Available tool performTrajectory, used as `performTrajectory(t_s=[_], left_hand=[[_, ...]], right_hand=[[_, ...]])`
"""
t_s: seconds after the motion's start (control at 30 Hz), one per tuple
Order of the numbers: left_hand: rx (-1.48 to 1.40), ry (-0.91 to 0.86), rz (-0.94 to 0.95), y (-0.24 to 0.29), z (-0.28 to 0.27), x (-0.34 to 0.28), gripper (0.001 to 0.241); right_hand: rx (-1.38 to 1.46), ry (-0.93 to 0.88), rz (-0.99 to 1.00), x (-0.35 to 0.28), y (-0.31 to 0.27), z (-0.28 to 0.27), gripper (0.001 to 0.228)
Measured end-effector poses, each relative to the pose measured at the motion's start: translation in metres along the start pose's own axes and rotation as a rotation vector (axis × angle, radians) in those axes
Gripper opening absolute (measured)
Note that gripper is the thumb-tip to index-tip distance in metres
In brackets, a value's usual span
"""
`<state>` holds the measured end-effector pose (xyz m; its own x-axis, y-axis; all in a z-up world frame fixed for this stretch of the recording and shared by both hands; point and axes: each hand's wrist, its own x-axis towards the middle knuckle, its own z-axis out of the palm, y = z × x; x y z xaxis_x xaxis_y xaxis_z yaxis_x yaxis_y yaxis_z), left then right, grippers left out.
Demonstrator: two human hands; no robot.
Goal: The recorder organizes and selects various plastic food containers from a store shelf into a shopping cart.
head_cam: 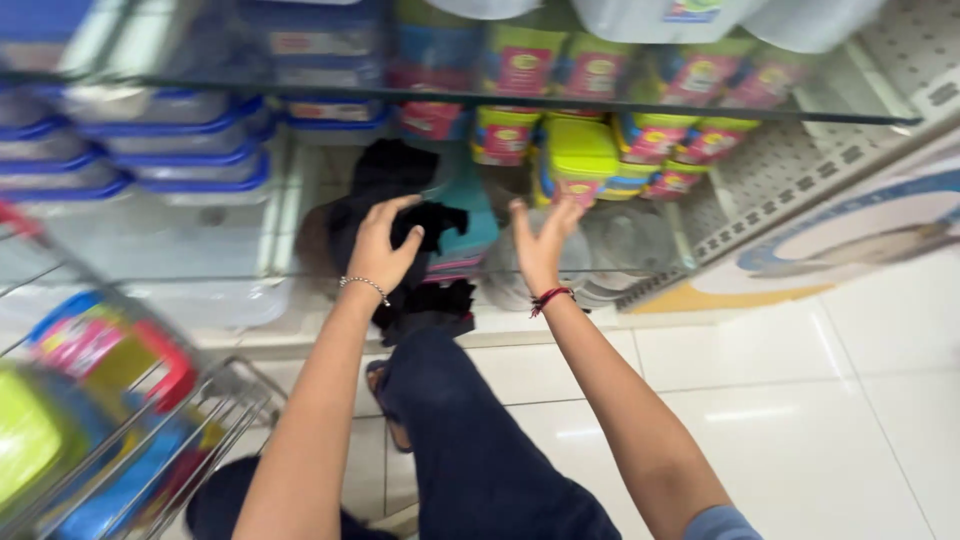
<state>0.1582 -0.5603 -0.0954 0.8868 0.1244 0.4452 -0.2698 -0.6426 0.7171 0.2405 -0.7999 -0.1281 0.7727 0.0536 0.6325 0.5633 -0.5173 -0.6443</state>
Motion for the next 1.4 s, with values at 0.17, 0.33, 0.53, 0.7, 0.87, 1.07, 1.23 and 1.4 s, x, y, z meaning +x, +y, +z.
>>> performTrajectory(t_s=[0.17, 0.33, 0.53, 0.7, 0.87, 1.07, 1.23, 1.4], left_hand=[[-0.343, -0.152, -0.058, -0.011, 0.139, 0.052, 0.051], [-0.644, -0.229, -0.305, 0.002, 0.241, 0.099, 0.082], [-0.343, -0.318, -0.530, 0.034, 0.244, 0.121, 0.107], [-0.316, -0.282, -0.602, 0.001, 0.283, 0.131, 0.106], [-0.460, -0.371, -0.687, 0.023, 0.256, 0.122, 0.100], [-0.574, -0.415, -0.785, 0.050, 0.212, 0.078, 0.095], [-0.581, -0.357, -0.750, 0.019, 0.199, 0.029, 0.087], [-0.707, -0.281, -0.794, 0.031, 0.102, -0.021, 0.093]], right_hand=[[-0.020, 0.431, 0.328, 0.028, 0.109, -0.036, 0.069], [0.395, 0.127, 0.584, 0.053, 0.160, -0.047, 0.065], [0.602, 0.219, 0.596, 0.034, 0.275, 0.022, 0.044], [0.253, 0.183, 0.482, 0.035, 0.276, 0.016, 0.049], [0.040, 0.158, 0.405, 0.036, 0.207, -0.012, 0.057], [0.246, 0.169, 0.793, -0.004, 0.135, -0.028, 0.064], [0.456, 0.341, 0.704, -0.051, 0.107, -0.005, 0.052], [0.688, 0.252, 0.377, -0.091, 0.051, 0.024, 0.046]])
